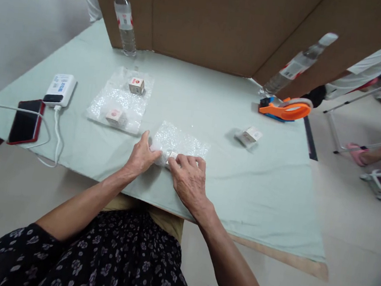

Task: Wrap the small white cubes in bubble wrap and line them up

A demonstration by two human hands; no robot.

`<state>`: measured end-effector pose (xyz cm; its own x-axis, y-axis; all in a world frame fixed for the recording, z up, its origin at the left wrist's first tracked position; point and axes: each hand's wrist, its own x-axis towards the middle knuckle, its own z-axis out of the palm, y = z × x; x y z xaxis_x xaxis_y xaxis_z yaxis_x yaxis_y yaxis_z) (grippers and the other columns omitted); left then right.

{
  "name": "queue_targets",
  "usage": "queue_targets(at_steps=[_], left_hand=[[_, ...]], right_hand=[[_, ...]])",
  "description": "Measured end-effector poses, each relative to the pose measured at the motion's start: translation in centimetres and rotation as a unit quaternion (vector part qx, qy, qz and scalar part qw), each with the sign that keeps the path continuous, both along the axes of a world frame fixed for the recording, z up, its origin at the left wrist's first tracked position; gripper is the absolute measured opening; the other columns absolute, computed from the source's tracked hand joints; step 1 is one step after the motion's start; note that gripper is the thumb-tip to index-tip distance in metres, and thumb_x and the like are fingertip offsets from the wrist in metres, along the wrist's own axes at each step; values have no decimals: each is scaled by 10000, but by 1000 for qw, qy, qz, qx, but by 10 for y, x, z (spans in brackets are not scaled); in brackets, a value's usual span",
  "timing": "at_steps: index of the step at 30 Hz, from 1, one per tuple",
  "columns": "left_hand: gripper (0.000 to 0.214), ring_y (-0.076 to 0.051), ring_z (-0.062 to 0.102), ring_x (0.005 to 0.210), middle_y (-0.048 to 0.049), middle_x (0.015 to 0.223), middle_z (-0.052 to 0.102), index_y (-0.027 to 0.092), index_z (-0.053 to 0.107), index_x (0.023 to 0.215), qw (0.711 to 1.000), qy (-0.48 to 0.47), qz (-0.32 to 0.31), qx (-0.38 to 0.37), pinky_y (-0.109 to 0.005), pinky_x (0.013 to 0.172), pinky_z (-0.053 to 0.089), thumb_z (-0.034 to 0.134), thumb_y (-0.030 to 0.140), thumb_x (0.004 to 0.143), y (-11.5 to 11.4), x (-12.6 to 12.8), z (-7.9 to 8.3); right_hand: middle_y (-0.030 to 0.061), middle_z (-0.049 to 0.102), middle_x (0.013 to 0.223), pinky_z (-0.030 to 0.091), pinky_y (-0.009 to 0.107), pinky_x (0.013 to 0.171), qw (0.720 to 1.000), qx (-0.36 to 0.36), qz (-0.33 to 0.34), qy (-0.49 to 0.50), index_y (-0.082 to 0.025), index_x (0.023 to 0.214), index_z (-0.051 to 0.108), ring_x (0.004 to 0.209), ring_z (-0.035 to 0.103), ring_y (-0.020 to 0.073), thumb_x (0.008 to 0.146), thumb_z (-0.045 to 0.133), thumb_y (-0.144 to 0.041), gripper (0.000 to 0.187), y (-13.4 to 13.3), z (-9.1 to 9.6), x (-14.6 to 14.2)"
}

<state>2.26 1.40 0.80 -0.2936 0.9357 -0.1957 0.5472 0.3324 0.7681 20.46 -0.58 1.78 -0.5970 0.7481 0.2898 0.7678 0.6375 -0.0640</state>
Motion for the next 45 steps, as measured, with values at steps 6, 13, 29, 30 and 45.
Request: queue_targets(at_steps=[6,13,29,30,45], left_hand=[[165,-97,429,541,62,573,427,179,500,648,998,-60,-22,1,-223,490,331,589,313,689,4,14,7],[216,-134,555,624,15,684,610,158,630,854,982,-134,-128,-33,-249,586,445,560,243,668,2,20,17],[146,-242,570,1031,-118,1065,618,156,645,921,870,258,-390,157,-378,907,520,509,119,884,-11,24,29],[151,-238,574,1023,-113,1056,619,155,644,942,869,260,-394,149,-372,896,525,509,117,884,-12,24,30],[177,-249,578,1047,-134,1135,589,144,668,997,871,290,-385,94,-363,846,540,515,145,906,-18,31,35]], right_hand=[[64,653,955,299,421,880,1000,3,6,5,-231,1064,634,874,496,233,954,483,-138,209,0,2,0],[75,679,1037,308,441,943,999,-37,25,13,-219,1103,612,957,541,254,911,555,-177,204,-4,12,7],[115,682,1146,483,411,880,933,-18,-184,310,-216,1076,625,1011,645,250,920,552,-287,186,-29,-6,48],[124,685,1122,507,395,808,918,-52,-231,318,-199,1119,616,912,661,239,915,557,-366,270,-33,-10,53],[21,648,735,489,347,700,845,-229,-337,348,-103,1334,527,687,605,216,753,640,-518,723,-8,-35,23]])
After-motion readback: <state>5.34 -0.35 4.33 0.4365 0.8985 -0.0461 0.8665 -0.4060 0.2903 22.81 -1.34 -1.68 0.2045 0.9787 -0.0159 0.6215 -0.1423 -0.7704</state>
